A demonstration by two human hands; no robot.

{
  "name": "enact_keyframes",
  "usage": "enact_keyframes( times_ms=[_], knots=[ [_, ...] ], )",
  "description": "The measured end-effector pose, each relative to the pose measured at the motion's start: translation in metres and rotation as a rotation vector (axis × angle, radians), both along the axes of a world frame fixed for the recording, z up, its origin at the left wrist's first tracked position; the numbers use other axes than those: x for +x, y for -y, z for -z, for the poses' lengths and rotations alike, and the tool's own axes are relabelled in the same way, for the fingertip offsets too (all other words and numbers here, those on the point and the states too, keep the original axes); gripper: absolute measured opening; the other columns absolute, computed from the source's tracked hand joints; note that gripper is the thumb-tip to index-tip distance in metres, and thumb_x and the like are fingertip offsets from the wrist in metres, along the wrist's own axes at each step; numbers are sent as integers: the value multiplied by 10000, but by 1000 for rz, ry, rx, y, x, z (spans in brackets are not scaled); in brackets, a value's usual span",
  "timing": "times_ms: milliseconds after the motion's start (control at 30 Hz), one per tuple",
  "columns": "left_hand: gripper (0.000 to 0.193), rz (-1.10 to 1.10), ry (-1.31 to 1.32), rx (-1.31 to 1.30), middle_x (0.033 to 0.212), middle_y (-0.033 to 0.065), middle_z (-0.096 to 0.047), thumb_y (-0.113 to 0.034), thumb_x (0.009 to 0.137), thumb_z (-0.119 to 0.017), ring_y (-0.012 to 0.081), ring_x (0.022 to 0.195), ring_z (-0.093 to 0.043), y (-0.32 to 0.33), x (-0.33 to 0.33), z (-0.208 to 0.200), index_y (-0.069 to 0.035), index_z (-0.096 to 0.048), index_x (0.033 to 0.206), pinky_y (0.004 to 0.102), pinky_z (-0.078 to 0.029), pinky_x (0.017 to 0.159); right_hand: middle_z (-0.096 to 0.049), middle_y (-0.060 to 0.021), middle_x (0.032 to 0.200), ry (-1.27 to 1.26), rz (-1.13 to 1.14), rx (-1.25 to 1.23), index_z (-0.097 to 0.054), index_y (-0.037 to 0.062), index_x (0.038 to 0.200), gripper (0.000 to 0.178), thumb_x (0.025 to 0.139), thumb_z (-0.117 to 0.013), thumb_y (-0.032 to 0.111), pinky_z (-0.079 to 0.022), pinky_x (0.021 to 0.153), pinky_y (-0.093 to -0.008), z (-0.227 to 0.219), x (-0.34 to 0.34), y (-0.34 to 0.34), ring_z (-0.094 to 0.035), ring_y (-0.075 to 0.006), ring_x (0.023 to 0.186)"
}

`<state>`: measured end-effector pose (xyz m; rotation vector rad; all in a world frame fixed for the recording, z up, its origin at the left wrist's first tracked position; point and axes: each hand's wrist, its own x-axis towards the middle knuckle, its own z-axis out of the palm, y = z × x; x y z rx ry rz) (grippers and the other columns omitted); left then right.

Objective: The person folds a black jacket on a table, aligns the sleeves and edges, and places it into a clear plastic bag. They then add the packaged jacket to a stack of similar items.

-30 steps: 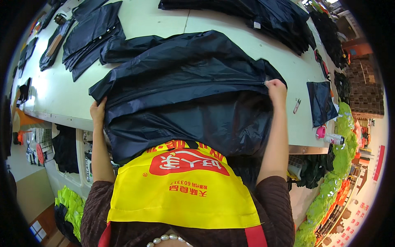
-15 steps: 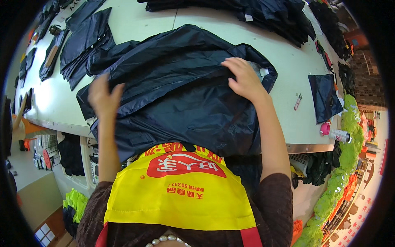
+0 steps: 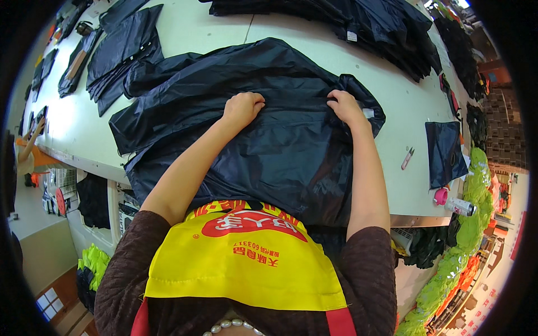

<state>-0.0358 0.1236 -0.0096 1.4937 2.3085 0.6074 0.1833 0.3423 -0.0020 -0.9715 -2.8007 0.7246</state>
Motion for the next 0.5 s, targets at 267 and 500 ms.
enact_keyframes(
  times_ms=[267,500],
  knots=[
    [135,-66,86,-112,828,112,-673,-243,765,-658,297,820,-644,-10,2,-5,-134,-714,822,398,-510,729,-663,-157,778,71,260,-113,-674,18,870,213,712,-705,157,-502,701,-332,4,-8,8,-646,-270,701],
    [197,-94,276,-200,808,126,-675,-255,695,-740,288,816,-643,-25,-16,4,-86,-710,792,369,-498,747,-653,-67,702,138,360,-384,-675,29,822,159,716,-723,138,-486,590,-271,7,-9,-13,-606,-138,564]
  ],
)
